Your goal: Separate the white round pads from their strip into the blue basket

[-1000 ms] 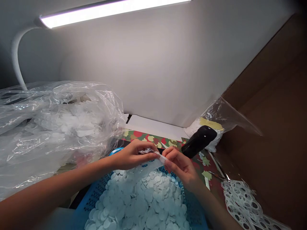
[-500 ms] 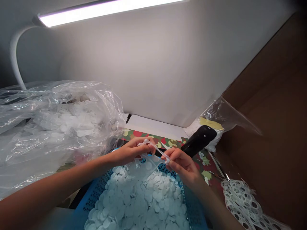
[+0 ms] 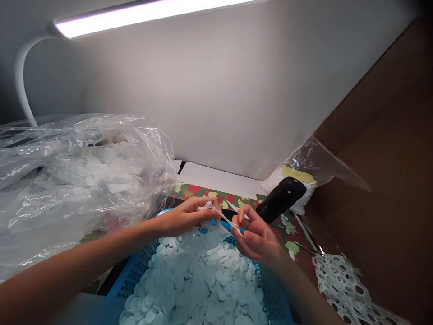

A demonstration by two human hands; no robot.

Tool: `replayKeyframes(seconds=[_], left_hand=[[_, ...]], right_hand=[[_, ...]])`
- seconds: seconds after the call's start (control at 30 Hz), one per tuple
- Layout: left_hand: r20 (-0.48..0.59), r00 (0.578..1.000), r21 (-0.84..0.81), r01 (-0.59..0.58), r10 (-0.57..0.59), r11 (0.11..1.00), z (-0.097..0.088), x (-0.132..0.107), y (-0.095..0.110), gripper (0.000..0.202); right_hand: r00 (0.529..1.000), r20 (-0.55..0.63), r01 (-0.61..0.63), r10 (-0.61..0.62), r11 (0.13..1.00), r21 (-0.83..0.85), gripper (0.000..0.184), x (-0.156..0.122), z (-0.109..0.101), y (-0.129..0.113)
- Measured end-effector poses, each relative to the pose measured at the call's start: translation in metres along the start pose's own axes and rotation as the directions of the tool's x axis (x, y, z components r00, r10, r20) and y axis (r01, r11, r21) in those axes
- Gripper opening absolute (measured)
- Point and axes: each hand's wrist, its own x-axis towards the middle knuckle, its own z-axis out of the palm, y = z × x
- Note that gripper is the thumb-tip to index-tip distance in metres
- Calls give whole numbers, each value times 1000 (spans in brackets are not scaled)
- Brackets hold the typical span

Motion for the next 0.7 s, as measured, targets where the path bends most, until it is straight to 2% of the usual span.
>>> replayKeyframes(seconds=[0.27,0.53,0.6,0.7], left_hand=[[69,997,51,35,-39,998,1,-2,-1,22],[108,993,157,27,-44,987,0,-3,-2,23],[119,992,171,28,-49,985,0,-3,-3,25],[152,987,158,34,-58,987,0,-3,-3,26]], right_hand=[[996,81,-41,35,996,77,29,-2,1,-1],[985,150,-98,88,994,57,27,-4,0,0],[990,118,-89,83,995,47,24,-3,0,0],[999,-24,-29,30,999,42,23,1,2,1]])
